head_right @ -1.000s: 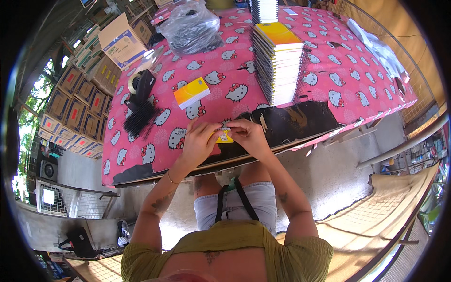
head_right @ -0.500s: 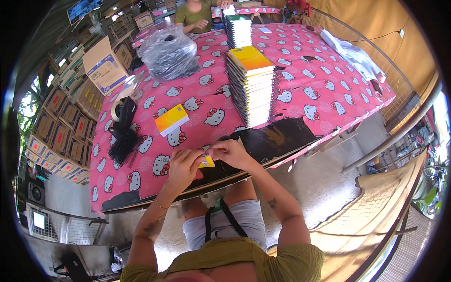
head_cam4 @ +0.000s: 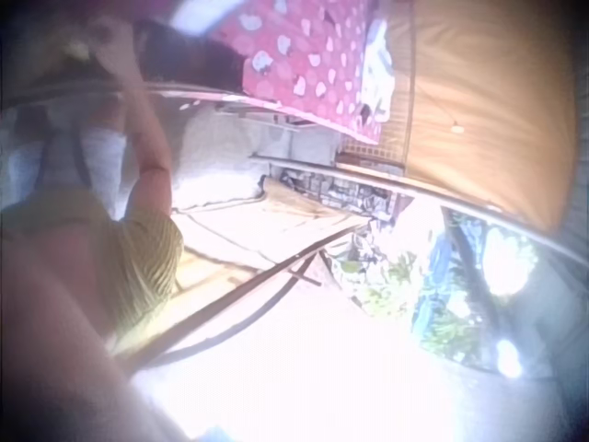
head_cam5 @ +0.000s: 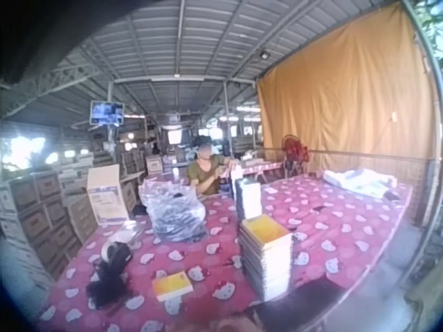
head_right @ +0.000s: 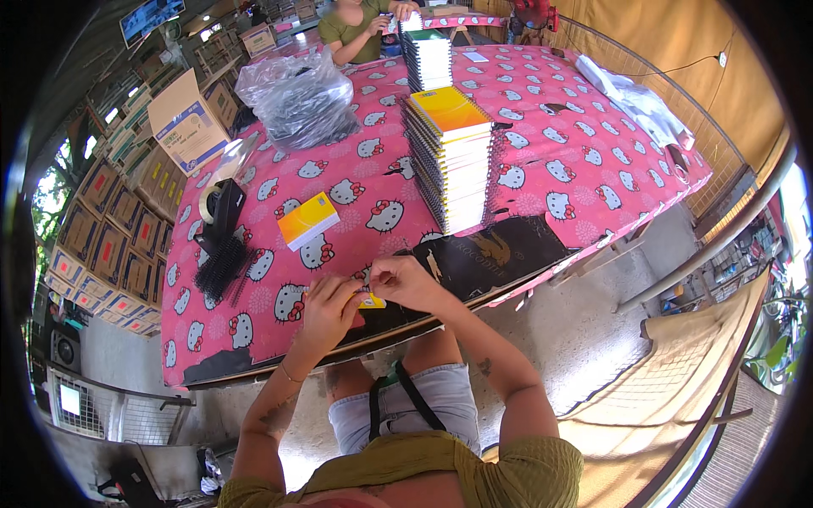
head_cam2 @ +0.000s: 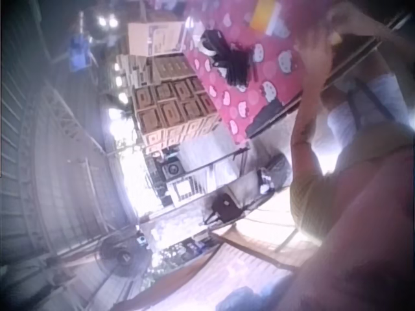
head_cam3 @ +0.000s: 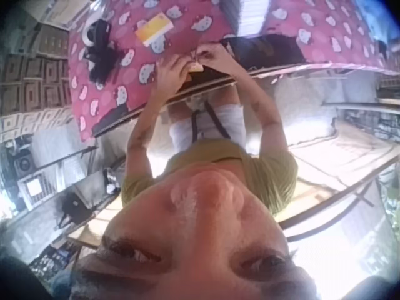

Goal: The person labels small yellow and orange paper booklets and stacks them into a pile. They pick up one booklet at a time, apply a small white sticker to it, and then place it onto a growing stack on the table.

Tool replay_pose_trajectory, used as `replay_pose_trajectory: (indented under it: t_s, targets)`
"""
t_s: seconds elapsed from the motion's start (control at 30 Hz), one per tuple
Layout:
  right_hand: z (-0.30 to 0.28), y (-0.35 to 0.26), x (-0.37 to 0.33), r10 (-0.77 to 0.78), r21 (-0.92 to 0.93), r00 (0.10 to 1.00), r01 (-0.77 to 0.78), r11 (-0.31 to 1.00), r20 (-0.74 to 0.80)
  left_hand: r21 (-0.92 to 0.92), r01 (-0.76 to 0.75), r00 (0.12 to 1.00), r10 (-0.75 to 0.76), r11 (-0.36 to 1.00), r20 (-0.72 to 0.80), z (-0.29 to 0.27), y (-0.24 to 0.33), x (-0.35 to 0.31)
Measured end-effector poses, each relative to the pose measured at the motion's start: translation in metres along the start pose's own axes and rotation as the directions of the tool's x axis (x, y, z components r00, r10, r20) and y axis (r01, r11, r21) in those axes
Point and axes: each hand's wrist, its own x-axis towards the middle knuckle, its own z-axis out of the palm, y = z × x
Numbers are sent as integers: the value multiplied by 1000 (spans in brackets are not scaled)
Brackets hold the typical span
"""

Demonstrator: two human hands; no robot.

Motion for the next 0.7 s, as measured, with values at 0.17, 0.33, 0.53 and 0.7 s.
replay_pose_trajectory:
  t_s: [0.17,0.33,0.53,0.7]
  targets:
    - [24,-16,-3,-120,-322,959,32,946,-256,57,22,999,-19,998,-45,6,17,0]
    - [-30,-80,0,-436,-535,785,160,829,-440,69,14,998,-18,998,55,-49,-1,56]
    - [-193,-94,40,-382,-589,718,-47,807,-582,30,-405,763,356,914,-540,-36,15,246]
    - [-218,-86,54,-61,-174,917,-9,985,-394,-301,-366,926,311,880,-216,45,-19,271]
